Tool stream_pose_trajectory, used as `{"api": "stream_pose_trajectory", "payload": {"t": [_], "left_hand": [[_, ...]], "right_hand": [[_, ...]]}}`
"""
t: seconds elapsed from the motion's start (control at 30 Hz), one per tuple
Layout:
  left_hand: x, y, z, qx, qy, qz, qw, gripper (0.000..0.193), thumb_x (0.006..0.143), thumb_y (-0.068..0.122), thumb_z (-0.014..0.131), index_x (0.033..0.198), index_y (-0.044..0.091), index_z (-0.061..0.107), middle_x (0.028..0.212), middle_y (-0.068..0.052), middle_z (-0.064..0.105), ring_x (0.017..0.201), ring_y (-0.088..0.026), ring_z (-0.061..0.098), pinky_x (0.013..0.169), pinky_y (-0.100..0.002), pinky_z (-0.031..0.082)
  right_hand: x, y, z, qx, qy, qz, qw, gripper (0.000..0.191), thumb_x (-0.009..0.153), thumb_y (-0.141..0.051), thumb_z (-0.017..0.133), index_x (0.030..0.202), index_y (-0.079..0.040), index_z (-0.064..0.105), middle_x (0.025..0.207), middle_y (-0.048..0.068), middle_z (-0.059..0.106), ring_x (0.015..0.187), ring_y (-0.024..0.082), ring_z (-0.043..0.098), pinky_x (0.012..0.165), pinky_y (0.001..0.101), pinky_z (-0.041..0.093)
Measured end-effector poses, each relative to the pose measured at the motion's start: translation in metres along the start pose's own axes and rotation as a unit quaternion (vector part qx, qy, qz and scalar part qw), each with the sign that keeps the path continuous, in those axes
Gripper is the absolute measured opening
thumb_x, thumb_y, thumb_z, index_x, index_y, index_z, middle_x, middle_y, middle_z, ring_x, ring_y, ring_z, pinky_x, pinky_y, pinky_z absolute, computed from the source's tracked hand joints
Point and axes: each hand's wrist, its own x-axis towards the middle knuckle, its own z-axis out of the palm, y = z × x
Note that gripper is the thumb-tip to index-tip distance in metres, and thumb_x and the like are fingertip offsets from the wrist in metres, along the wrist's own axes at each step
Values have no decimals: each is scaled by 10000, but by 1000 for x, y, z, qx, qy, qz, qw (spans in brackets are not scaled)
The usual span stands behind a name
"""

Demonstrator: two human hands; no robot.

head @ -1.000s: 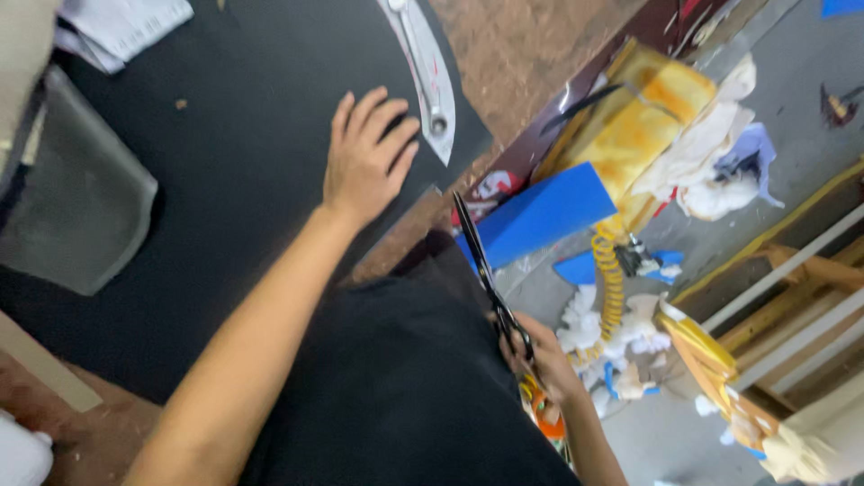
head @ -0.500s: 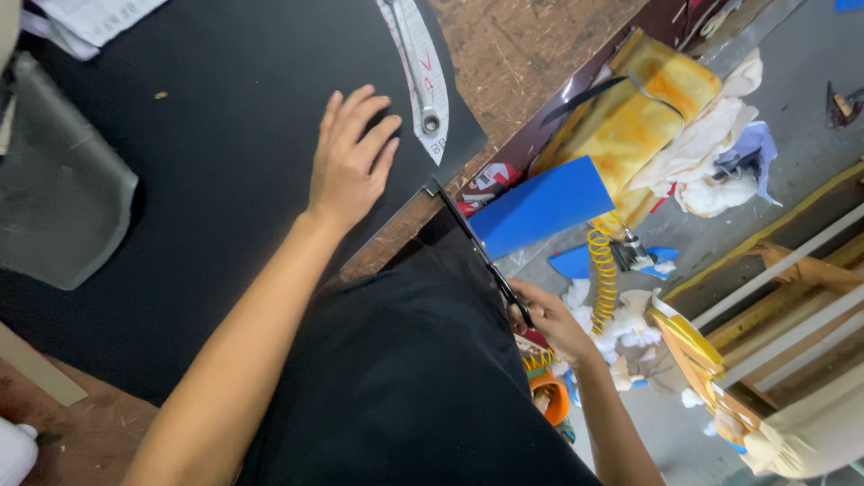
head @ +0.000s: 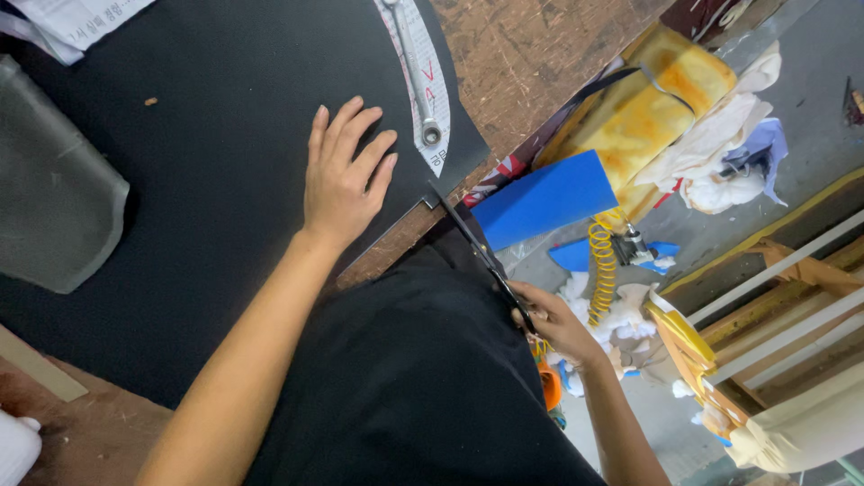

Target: The person cuts black fabric laid over a curved metal frame on a workbench, using scissors to trim along the frame edge while a wrench holds the frame in place. They reposition the fabric and frame, mark with a pen, and continue trimming excess fabric away in sections.

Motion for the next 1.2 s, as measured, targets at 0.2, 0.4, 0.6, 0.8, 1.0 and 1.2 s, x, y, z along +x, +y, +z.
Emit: {"api": "stream_pose_trajectory", "payload": {"t": [0.2, 0.4, 0.6, 0.8, 1.0, 1.2], "left_hand": [[0, -1, 1, -7, 2, -4, 1000, 243, 975, 132, 775, 1207, 96, 715, 1416, -92, 581, 1458, -304, 463, 1266, -564, 263], [1, 0, 0, 4, -6, -4, 1000, 228, 986, 142, 769, 1203, 101, 716, 1413, -91, 582, 1462, -302, 458, 1274, -563, 255], [3, 0, -3, 0, -5, -5, 1000, 222, 978, 139, 765, 1191, 92, 724, 1408, -90, 589, 1454, -299, 465, 1267, -555, 264], [3, 0, -4, -6, 2, -1, 1000, 217, 978, 124, 755, 1189, 83, 725, 1404, -100, 598, 1447, -301, 470, 1264, -556, 266], [4, 0, -5, -18, 2, -11, 1000, 205, 978, 104, 745, 1181, 81, 725, 1396, -93, 604, 1440, -307, 481, 1261, -564, 268], [3, 0, -6, -31, 9, -10, 999, 216, 980, 95, 747, 1192, 69, 720, 1411, -97, 600, 1448, -306, 477, 1265, -563, 270]], "right_hand": [[0, -8, -1, -29, -3, -18, 999, 502, 920, -56, 556, 1418, -89, 610, 856, -30, 612, 699, 65, 522, 618, 217, 449], [6, -12, -1, 17, -12, 3, 1000, 486, 940, -53, 547, 1416, -104, 630, 775, -24, 574, 632, 59, 499, 560, 207, 423], [15, -15, 4, -20, 31, 53, 998, 438, 950, -121, 646, 1388, -120, 628, 762, -29, 604, 588, 53, 481, 503, 212, 362], [18, -17, 7, -21, 9, -20, 1000, 465, 948, -139, 641, 1411, -98, 642, 854, -44, 622, 674, 40, 500, 575, 197, 386], [25, -19, 8, -1, 19, 13, 1000, 454, 966, -117, 664, 1418, -87, 639, 869, 16, 638, 712, 83, 536, 620, 233, 438], [24, -25, 11, 5, 14, -23, 1000, 448, 951, -66, 631, 1399, -38, 620, 1014, -18, 674, 801, 71, 564, 696, 225, 469]]}}
